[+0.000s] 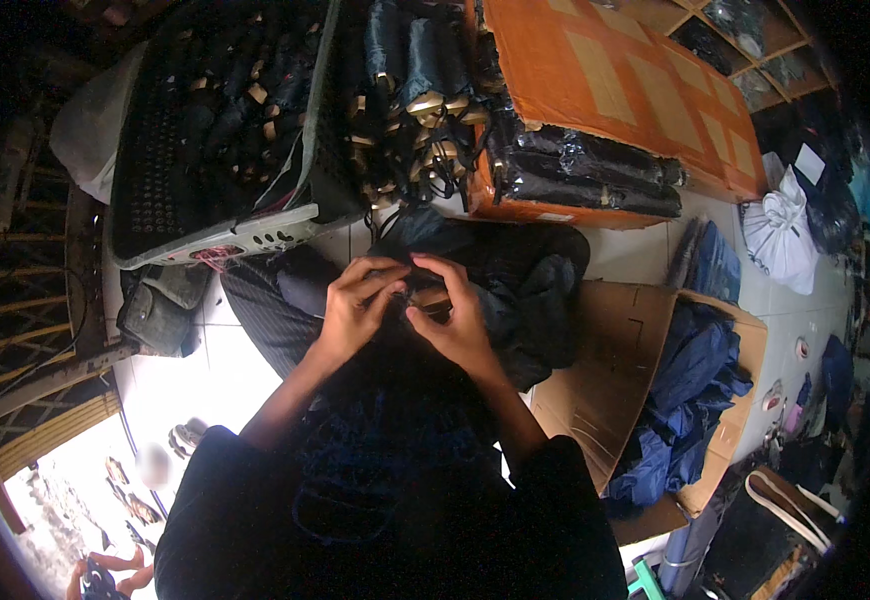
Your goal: The person sits on the floor and repeatedly wraps dark fabric bundles with plastic film, securing them with rubber bands. They handle the bundles one at a time, rolling and tying each before placing them into a nearby basket.
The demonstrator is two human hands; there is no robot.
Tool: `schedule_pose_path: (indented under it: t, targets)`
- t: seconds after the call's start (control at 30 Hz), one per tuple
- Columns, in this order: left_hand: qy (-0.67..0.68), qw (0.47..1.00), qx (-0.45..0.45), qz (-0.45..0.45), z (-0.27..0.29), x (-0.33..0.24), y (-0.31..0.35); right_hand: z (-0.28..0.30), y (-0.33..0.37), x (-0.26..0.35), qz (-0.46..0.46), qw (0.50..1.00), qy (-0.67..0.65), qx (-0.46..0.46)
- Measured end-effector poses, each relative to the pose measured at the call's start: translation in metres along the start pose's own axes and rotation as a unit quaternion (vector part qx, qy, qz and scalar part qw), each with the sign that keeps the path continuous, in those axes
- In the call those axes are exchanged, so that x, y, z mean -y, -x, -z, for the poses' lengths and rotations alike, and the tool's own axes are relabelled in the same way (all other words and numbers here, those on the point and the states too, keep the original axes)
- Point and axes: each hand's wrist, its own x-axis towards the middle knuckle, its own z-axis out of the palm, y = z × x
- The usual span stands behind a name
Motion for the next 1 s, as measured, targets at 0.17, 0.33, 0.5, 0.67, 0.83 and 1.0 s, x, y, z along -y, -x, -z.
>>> schedule_pose_path:
  t: [0.17, 0.33, 0.5, 0.67, 0.83, 1.0]
  targets:
    - [-0.014, 0.997, -0.057, 0.041, -0.018, 0.012, 0.021, -0.023, 0.022, -0.031, -0.049, 0.996, -0.054, -0.06]
    - [-0.009, 0.998, -0.052, 0.037, -0.018, 0.01, 0.021, -0.026, 0.029, -0.049, -0.042, 0.992, -0.045, -0.111]
    - [-0.017, 0.999, -0.021, 0.035, -0.015, 0.031, 0.031, -0.024, 0.032, -0.045, 0.046, 0.994, 0.071, -0.069]
    - [0.0, 0.997, -0.048, 0.058, -0.016, 0.033, 0.04, -0.027, 0.03, -0.04, 0.053, 0.994, 0.075, -0.063]
    - [0.004, 0.998, -0.056, 0.037, -0.01, 0.025, 0.049, -0.03, 0.036, -0.038, 0.044, 0.996, 0.015, -0.07]
    - [0.09, 0.993, 0.015, 0.071, 0.007, 0.024, 0.043, -0.024, 0.048, -0.031, 0.082, 0.994, 0.043, -0.052]
